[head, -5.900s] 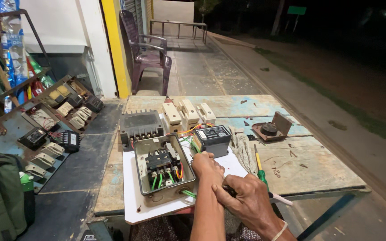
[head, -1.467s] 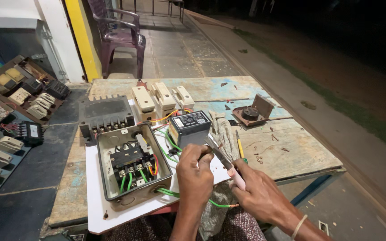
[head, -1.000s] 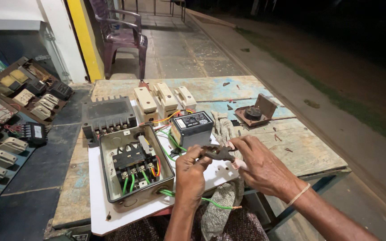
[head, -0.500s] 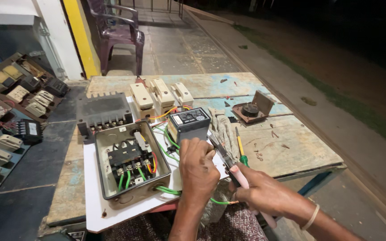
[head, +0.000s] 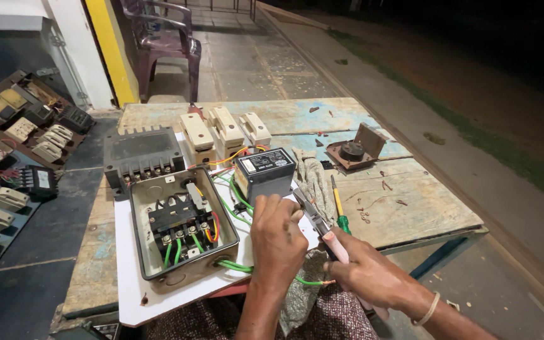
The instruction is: The person strips insulation from the ends of several wires using pliers and then connects them to the terminals of an electrical component using a screwdriver and by hand.
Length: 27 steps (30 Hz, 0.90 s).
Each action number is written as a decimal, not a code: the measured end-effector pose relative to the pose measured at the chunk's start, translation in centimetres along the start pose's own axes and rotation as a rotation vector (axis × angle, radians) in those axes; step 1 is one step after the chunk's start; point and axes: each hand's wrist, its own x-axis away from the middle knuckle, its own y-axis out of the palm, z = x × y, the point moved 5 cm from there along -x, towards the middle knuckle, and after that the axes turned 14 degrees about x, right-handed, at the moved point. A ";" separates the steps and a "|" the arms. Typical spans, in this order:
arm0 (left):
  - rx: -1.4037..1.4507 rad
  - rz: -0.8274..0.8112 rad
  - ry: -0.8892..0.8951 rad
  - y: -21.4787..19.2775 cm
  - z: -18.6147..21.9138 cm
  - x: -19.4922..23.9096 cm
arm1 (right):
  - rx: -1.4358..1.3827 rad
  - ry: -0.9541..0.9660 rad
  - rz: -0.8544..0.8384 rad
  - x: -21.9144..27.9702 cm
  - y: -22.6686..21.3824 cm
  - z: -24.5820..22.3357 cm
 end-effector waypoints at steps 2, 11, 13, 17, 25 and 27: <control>0.140 0.027 -0.111 -0.3 -0.7 -0.1 | 0.118 -0.062 0.074 0.2 -0.4 -0.6; 0.496 -0.100 -0.372 -0.4 -3.6 -1.0 | 0.418 -0.361 0.338 -0.9 -2.4 -1.5; 0.579 -0.126 -0.464 -0.2 -3.8 -0.9 | 0.453 -0.336 0.347 -1.0 -2.8 -1.9; 0.557 -0.070 -0.554 -0.3 -4.3 -0.6 | 0.515 -0.354 0.412 -0.5 -3.3 -2.6; 0.455 -0.018 -0.362 0.2 -3.7 0.0 | 0.295 -0.271 0.214 -1.0 -1.6 -0.7; 0.436 0.003 -0.342 0.2 -3.7 0.2 | 0.169 -0.383 0.218 -1.5 -1.3 -0.5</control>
